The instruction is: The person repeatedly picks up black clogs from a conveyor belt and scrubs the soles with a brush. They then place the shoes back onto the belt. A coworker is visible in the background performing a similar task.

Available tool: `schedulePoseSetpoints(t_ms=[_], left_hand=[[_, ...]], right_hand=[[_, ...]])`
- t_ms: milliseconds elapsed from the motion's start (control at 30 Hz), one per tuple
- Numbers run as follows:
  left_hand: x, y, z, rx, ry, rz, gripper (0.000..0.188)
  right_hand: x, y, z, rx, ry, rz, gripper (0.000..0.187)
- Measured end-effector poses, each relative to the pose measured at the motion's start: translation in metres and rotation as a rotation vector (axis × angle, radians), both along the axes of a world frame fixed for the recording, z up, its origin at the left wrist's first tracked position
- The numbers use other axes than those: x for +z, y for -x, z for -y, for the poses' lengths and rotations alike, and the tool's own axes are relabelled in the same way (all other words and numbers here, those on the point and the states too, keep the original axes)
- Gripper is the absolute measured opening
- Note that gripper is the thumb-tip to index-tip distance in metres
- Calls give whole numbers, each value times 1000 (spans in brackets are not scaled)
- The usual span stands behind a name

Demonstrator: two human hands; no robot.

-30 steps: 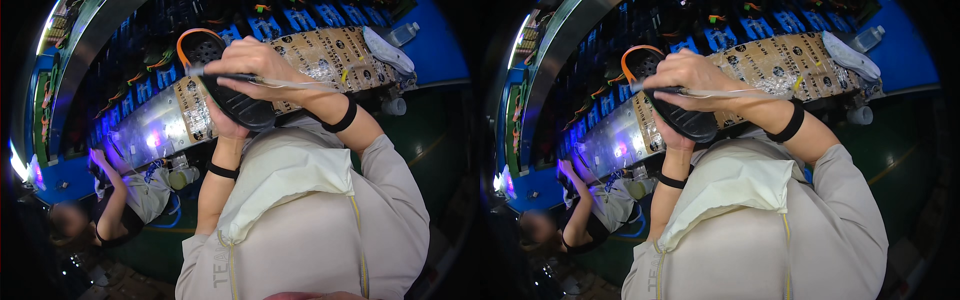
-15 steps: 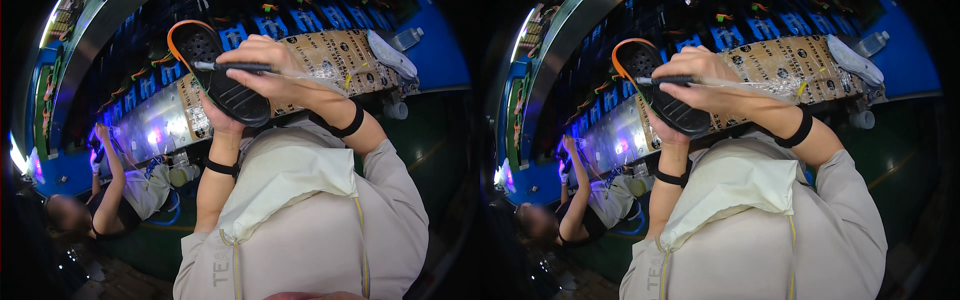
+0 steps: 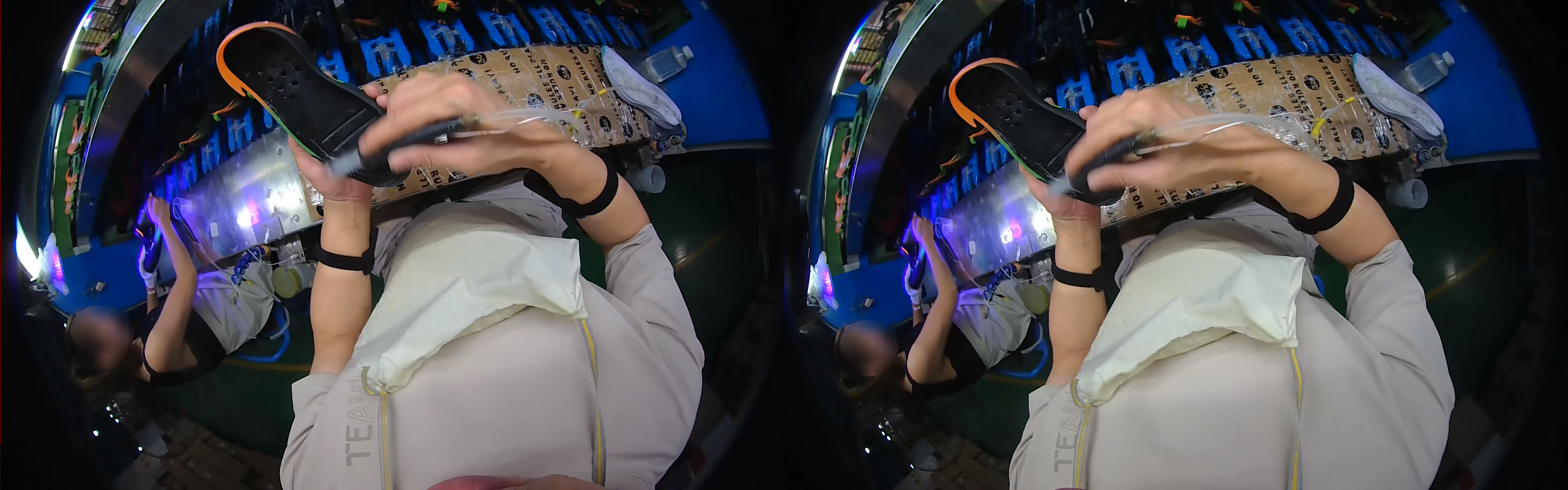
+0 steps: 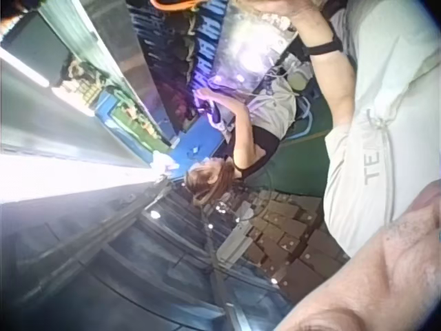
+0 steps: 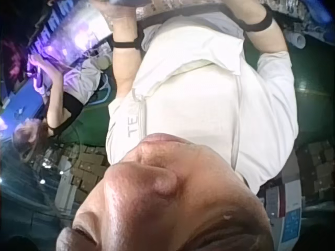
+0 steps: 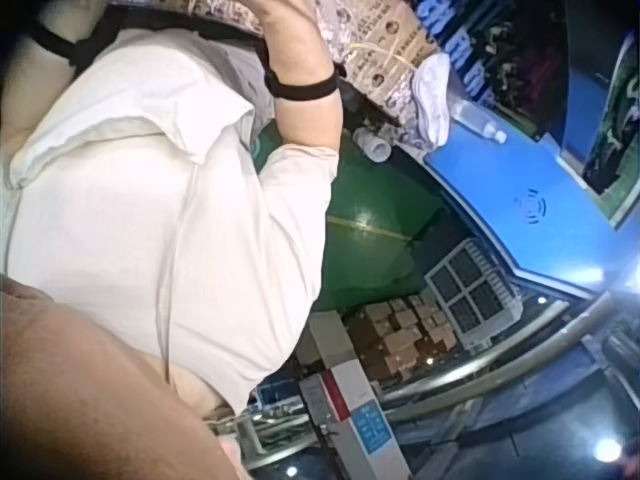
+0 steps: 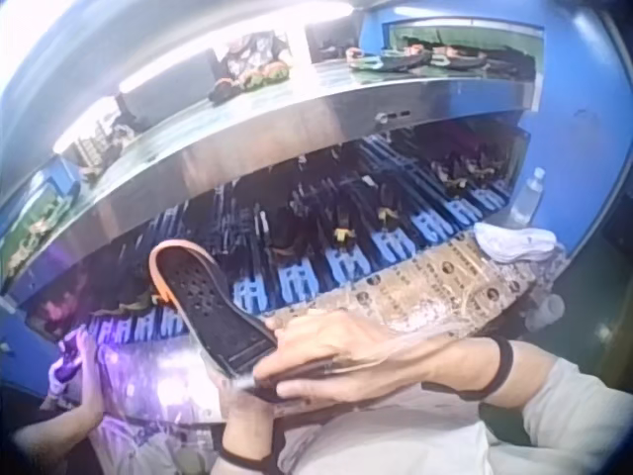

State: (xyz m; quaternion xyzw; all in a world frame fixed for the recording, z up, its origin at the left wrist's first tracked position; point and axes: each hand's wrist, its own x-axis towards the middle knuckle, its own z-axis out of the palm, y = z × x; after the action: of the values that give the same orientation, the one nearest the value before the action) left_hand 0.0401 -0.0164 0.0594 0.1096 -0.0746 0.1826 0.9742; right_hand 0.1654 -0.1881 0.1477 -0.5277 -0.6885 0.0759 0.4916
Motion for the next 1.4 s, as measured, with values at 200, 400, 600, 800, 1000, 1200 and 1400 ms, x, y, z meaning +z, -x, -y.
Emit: schedulePoseSetpoints(t_ms=[200,400,600,800,1000,1200,1400], left_hand=[[10,-7,-11,-126,-62,70,88],[23,-9,-23,-152,-126,156,97],[36,-13,-35,-206,-214,179,105],[52,-13,-37,-307,-305,142,108],[62,-20,-46,-317,-587,48,98],[87,-32,-40,-297,-769,-47,75],[93,-41,-43,-341,-772,-253,41]], right_hand=[[14,6,8,142,128,105,31],[15,6,11,-13,38,284,26],[23,-4,17,67,72,123,29],[39,-4,27,351,257,11,29],[35,-10,31,165,210,176,30],[28,-17,34,-65,109,283,31],[41,-17,40,34,238,305,28]])
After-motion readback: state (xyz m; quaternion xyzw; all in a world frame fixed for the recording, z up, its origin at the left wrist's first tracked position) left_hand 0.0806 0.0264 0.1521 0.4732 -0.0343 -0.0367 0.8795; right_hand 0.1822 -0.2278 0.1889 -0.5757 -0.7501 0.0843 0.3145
